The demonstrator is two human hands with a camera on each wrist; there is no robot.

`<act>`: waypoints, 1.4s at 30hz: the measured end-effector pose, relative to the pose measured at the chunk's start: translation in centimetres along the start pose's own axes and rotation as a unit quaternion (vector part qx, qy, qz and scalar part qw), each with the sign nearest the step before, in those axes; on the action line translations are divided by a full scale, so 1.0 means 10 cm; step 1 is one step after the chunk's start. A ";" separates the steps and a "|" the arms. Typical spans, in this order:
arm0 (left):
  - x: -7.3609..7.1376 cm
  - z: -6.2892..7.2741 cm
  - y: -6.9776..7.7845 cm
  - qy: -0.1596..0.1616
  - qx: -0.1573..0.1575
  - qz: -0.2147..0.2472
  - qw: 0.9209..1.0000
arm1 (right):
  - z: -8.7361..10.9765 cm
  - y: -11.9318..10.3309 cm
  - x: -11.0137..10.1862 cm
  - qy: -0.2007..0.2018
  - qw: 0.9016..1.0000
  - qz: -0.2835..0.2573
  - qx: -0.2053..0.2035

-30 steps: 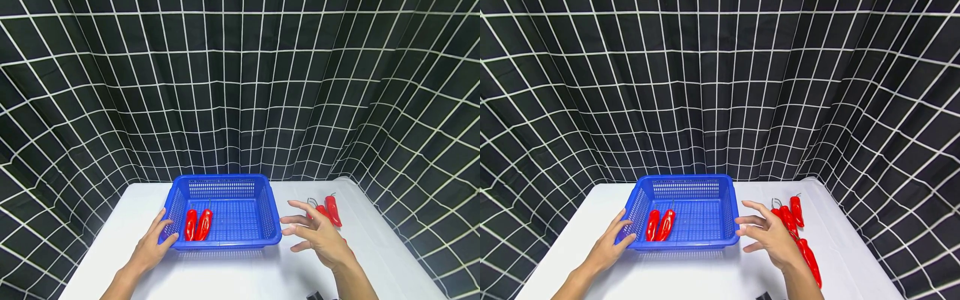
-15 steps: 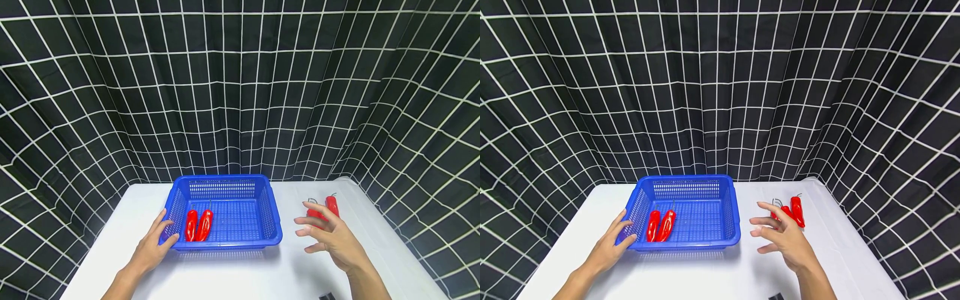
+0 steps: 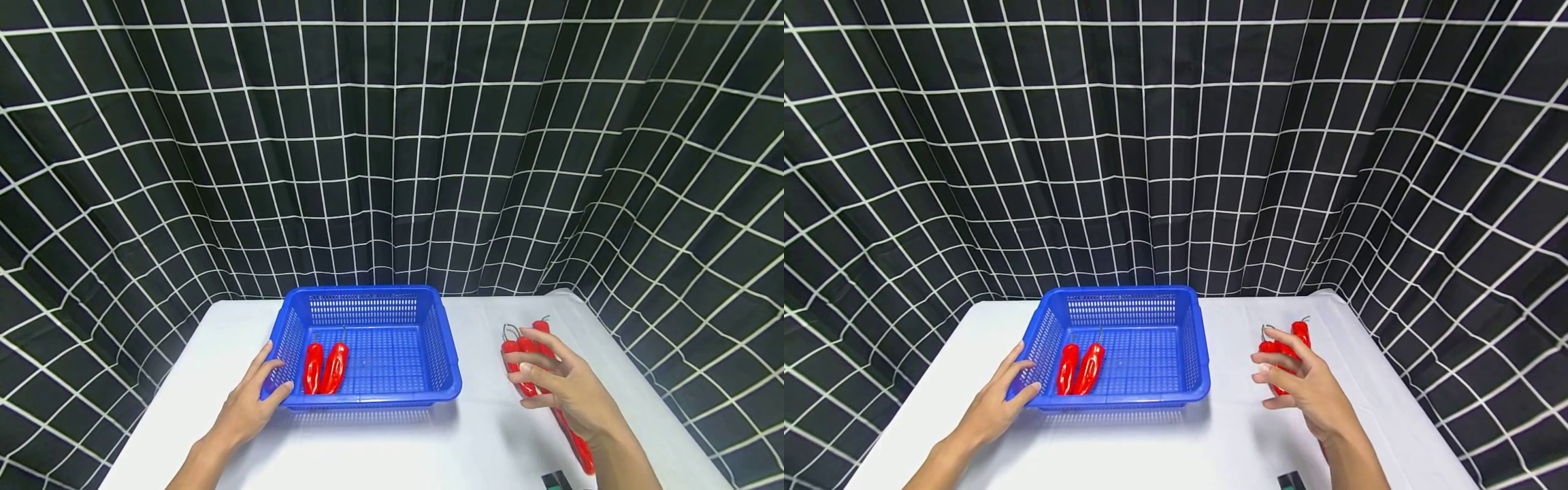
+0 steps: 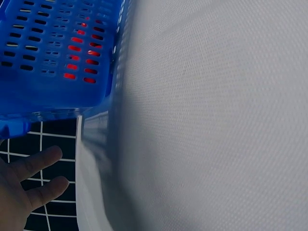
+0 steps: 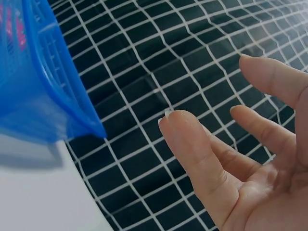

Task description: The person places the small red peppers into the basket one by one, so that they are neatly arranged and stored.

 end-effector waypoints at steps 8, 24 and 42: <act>0.01 0.00 -0.01 -0.004 -0.008 0.000 1.000 | -0.02 0.09 -0.16 0.027 0.999 0.024 0.028; 0.00 0.00 0.01 0.002 0.002 -0.002 1.000 | 0.02 0.30 -0.47 0.042 0.994 0.076 0.060; -0.02 0.00 0.04 0.008 0.007 -0.006 1.000 | 0.09 0.54 -0.80 0.052 0.983 0.143 0.102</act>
Point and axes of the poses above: each hand's wrist, its own z-axis away from the middle knuckle, its own x-axis out of the palm, y = z × x, the point moved 8 cm from there along -z, towards the middle knuckle, and after that the axes turned 3 degrees about -z, right-handed, at the moved point
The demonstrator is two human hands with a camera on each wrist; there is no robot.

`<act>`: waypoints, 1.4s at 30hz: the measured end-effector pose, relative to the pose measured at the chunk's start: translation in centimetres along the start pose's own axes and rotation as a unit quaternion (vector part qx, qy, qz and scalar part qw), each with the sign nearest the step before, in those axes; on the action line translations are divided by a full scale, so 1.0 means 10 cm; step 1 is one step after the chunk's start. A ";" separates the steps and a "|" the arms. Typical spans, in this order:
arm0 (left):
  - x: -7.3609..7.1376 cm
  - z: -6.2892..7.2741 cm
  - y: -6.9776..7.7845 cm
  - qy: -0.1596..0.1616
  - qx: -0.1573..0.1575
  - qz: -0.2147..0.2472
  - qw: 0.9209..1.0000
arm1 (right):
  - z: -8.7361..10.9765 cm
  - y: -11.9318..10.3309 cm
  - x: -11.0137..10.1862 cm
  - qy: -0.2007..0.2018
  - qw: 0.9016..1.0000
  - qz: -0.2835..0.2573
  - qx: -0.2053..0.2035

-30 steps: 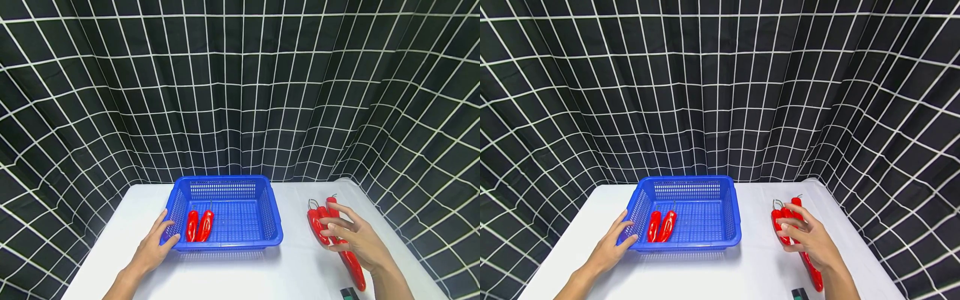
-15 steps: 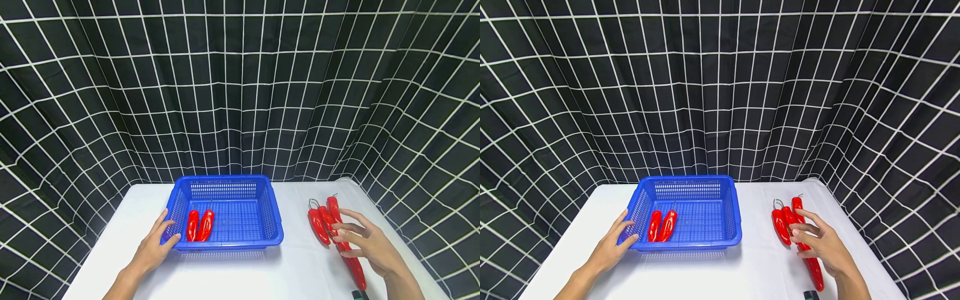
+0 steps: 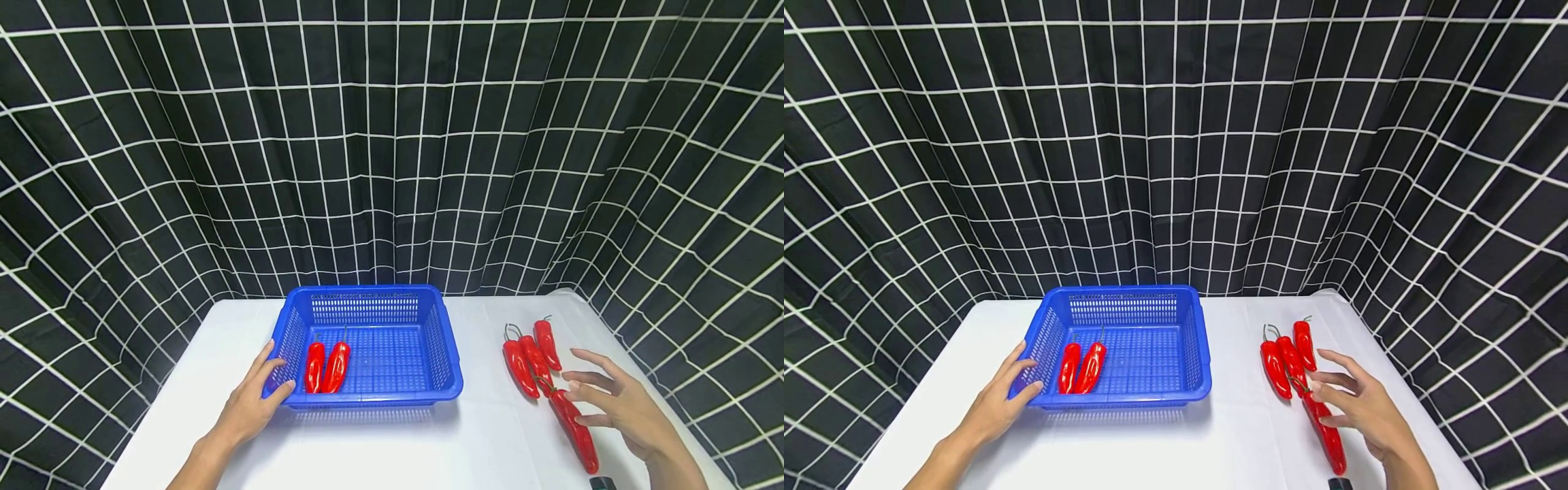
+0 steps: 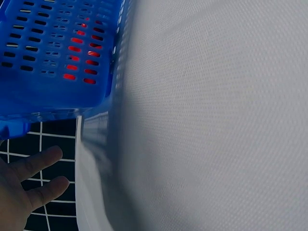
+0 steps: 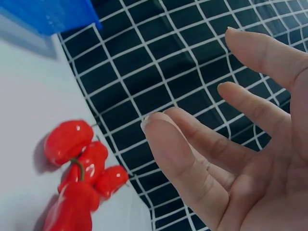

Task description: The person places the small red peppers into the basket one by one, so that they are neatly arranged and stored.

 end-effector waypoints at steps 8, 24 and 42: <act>0.01 -0.01 -0.02 -0.001 -0.003 0.001 1.000 | 0.00 0.11 -0.06 0.008 0.999 0.034 -0.004; 0.03 -0.01 -0.01 -0.007 -0.008 0.003 1.000 | -0.13 0.42 -0.08 -0.033 0.994 0.101 0.033; 0.00 0.01 0.01 0.007 0.001 0.009 1.000 | -0.26 0.78 0.00 -0.038 0.985 0.134 0.103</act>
Point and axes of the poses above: each hand's wrist, its own z-axis away from the middle knuckle, its own x-axis out of the palm, y = z × x, the point moved 8 cm from there along -z, towards the middle knuckle, and after that the axes turned 3 degrees about -z, right-handed, at the moved point
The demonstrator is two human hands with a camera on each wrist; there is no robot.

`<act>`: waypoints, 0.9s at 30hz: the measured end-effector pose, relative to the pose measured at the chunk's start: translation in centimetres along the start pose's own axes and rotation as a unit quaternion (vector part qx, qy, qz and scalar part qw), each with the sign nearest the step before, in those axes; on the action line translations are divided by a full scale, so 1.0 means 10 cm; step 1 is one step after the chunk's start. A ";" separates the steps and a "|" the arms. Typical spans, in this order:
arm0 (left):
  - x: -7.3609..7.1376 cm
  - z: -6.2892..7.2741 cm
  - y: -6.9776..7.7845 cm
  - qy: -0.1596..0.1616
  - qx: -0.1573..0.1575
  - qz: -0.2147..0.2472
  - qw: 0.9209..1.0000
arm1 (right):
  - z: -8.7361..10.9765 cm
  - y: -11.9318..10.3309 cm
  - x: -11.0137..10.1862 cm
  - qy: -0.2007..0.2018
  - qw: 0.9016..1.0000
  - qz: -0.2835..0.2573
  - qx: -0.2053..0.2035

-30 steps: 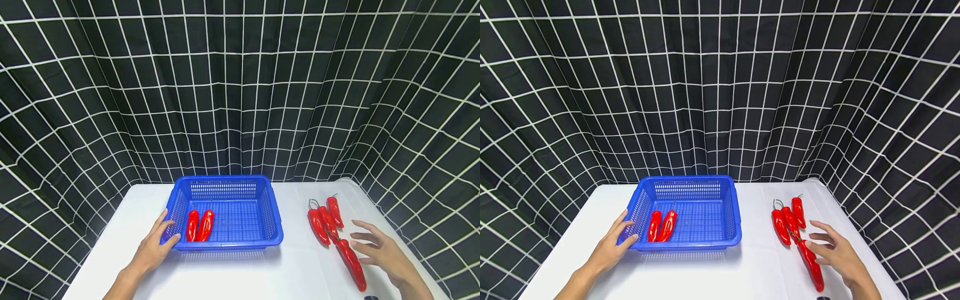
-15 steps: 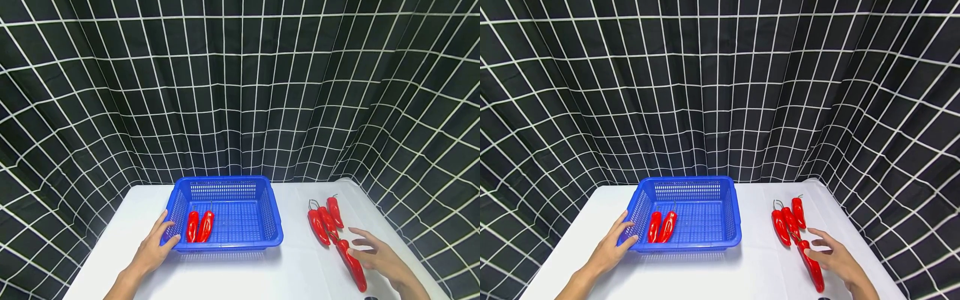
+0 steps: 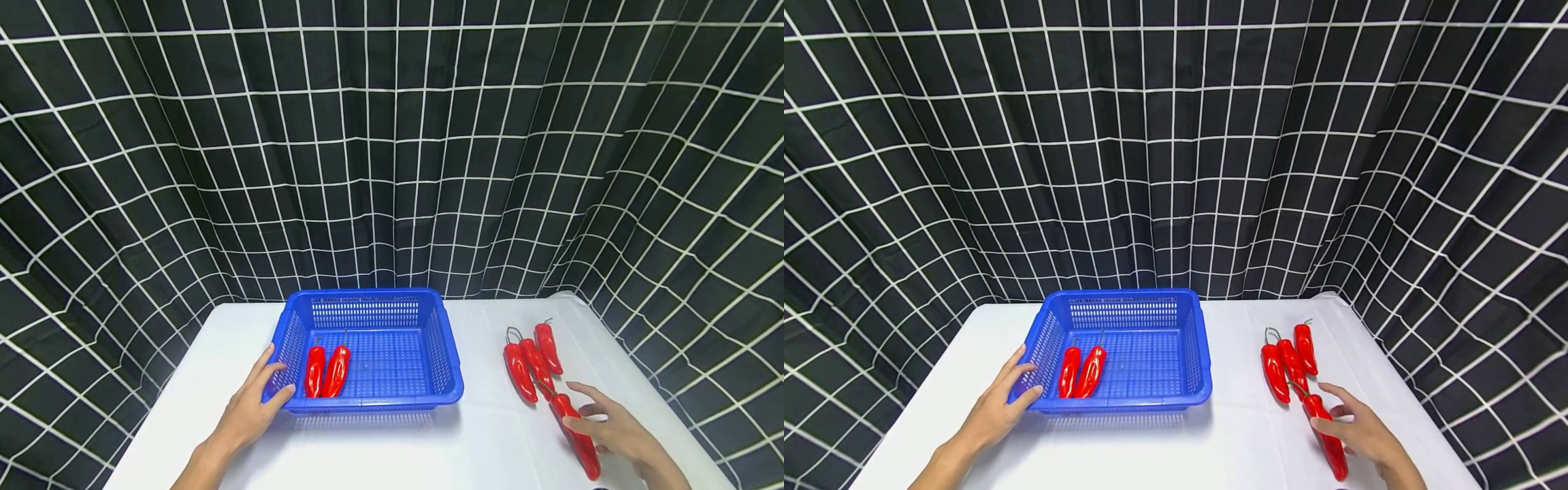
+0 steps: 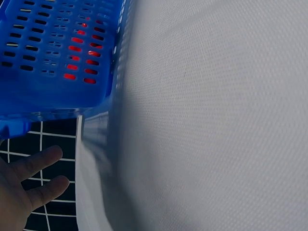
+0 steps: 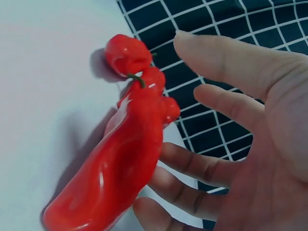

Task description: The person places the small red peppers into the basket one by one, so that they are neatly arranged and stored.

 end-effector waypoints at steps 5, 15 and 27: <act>0.00 0.00 0.00 -0.001 0.000 0.001 1.000 | -0.03 0.02 0.02 0.003 1.000 0.005 0.006; 0.04 0.00 -0.04 -0.005 -0.004 0.000 1.000 | -0.13 0.11 0.08 -0.002 1.000 0.018 0.018; 0.03 -0.01 -0.03 -0.010 -0.011 0.002 1.000 | -0.20 0.19 0.04 0.001 0.999 0.024 0.041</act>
Point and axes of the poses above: each hand's wrist, its own z-axis away from the middle knuckle, its own x-axis out of the palm, y = z × x, the point moved 8 cm from there along -z, towards the middle knuckle, and after that the axes turned 3 degrees about -z, right-handed, at the moved point
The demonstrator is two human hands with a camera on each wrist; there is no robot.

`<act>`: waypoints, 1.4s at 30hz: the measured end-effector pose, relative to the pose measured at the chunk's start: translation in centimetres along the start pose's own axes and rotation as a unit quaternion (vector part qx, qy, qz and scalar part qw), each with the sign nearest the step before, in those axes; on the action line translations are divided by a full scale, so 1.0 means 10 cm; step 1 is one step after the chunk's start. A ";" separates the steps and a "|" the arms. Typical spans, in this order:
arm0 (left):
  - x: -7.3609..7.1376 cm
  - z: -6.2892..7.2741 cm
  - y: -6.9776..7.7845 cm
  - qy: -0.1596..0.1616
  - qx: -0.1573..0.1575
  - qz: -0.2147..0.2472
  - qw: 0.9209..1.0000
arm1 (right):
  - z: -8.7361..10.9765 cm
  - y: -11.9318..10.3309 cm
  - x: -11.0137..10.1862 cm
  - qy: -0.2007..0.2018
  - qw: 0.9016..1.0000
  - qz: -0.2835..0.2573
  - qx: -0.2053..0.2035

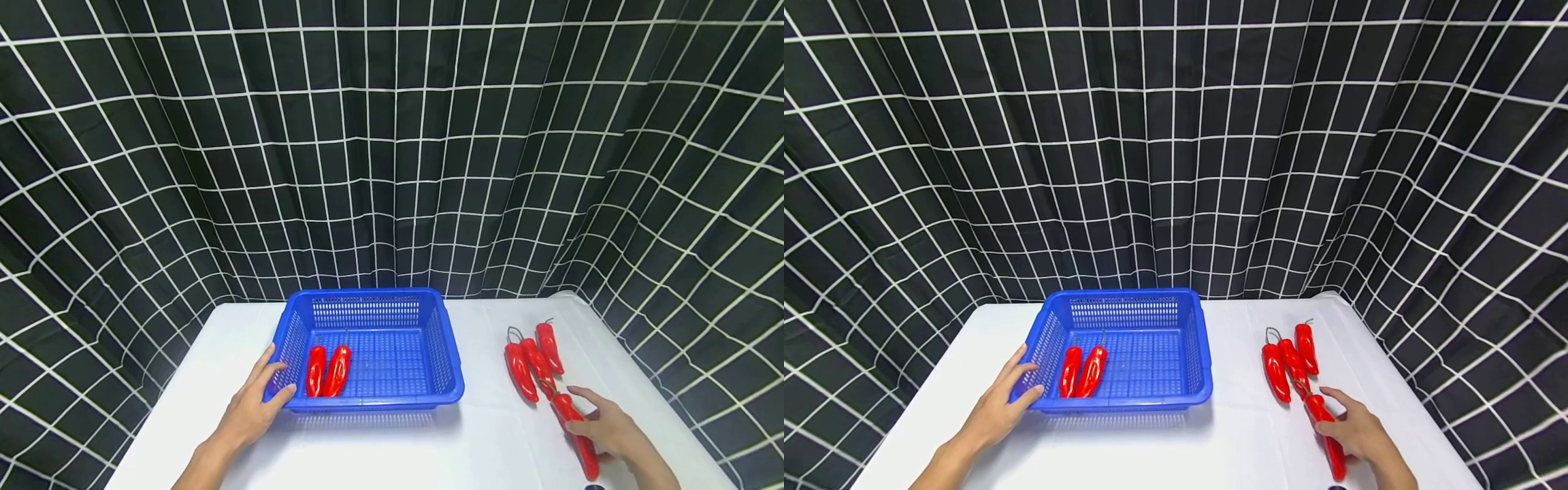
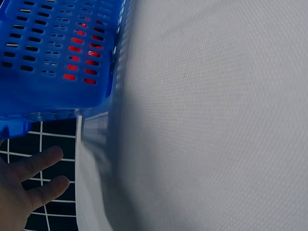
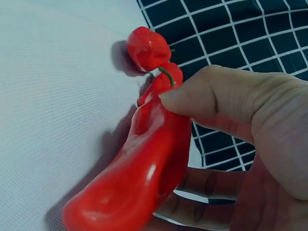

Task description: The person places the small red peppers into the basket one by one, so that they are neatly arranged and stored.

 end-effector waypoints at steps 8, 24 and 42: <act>-0.02 -0.01 0.02 -0.002 0.001 0.000 1.000 | 0.04 0.01 -0.03 -0.001 1.000 -0.017 -0.012; 0.01 0.00 -0.01 0.000 0.005 -0.004 1.000 | 0.18 -0.07 -0.07 0.020 0.993 -0.116 -0.029; 0.02 0.00 -0.03 -0.001 0.001 -0.010 1.000 | 0.56 -0.56 -0.15 -0.003 0.950 -0.297 -0.099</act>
Point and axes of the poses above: each hand's wrist, its own z-axis away from the middle knuckle, its own x-axis out of the palm, y = z × x, the point moved 8 cm from there along -z, towards the middle knuckle, and after that the axes turned 3 degrees about -z, right-handed, at the moved point
